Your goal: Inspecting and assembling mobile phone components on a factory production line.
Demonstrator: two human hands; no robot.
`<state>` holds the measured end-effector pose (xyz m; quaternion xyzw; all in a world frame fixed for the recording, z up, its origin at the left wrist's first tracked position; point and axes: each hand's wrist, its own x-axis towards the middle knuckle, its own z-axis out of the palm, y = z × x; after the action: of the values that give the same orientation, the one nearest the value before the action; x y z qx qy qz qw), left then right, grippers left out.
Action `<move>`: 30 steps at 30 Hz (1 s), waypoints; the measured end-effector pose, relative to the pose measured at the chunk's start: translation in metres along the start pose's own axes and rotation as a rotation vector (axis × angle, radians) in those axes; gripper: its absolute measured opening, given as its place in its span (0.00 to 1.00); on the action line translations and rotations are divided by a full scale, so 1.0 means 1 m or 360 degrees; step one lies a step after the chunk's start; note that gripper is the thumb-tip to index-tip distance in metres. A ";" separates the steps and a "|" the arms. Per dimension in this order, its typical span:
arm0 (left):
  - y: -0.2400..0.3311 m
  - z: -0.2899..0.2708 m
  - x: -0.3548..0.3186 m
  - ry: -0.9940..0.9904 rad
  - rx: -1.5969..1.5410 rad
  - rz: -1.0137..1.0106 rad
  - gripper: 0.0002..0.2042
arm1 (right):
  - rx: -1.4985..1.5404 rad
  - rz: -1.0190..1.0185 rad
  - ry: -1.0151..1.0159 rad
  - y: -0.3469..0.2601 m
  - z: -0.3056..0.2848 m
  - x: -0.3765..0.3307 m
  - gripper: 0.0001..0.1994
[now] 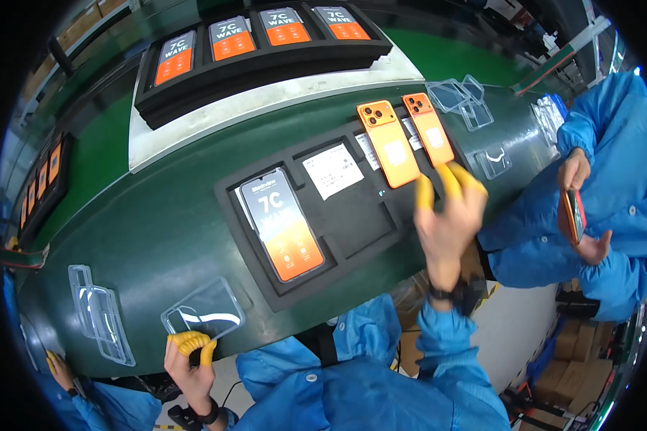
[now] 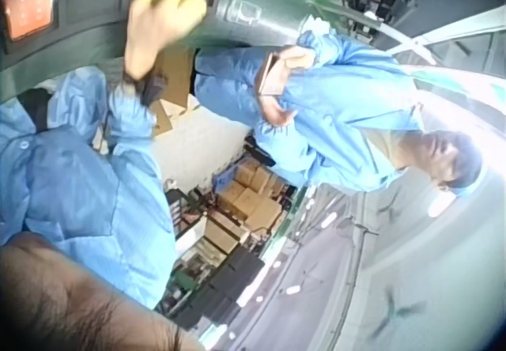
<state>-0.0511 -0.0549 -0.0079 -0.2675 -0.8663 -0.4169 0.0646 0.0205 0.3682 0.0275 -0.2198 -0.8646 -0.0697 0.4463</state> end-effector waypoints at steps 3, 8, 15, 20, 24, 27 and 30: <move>-0.007 0.016 -0.002 0.0070 -0.0028 0.0005 0.09 | -0.0096 0.0115 -0.0488 0.017 0.066 0.008 0.27; -0.012 0.024 -0.001 0.0171 0.0133 0.0070 0.10 | -0.0042 0.0226 -0.0764 0.019 0.082 0.018 0.32; -0.012 0.018 0.004 0.0130 0.0187 0.0132 0.09 | 0.2643 0.1579 -0.0851 0.044 0.033 0.035 0.29; -0.014 0.016 -0.002 0.0083 0.0177 0.0055 0.08 | 0.3373 0.1574 -0.0856 0.047 0.028 0.018 0.36; -0.013 0.017 -0.001 0.0067 0.0168 0.0048 0.08 | 0.3485 0.1587 -0.0802 0.040 0.021 0.022 0.37; -0.012 0.019 0.001 0.0081 0.0156 0.0067 0.08 | 0.3362 0.1581 -0.0713 0.037 0.023 0.023 0.34; -0.011 0.020 0.002 0.0091 0.0179 0.0070 0.07 | 0.1625 0.0992 -0.0657 0.046 0.044 0.017 0.23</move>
<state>-0.0559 -0.0444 -0.0280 -0.2703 -0.8800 -0.3737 0.1133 -0.0010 0.4288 0.0118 -0.2294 -0.7526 0.5289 0.3182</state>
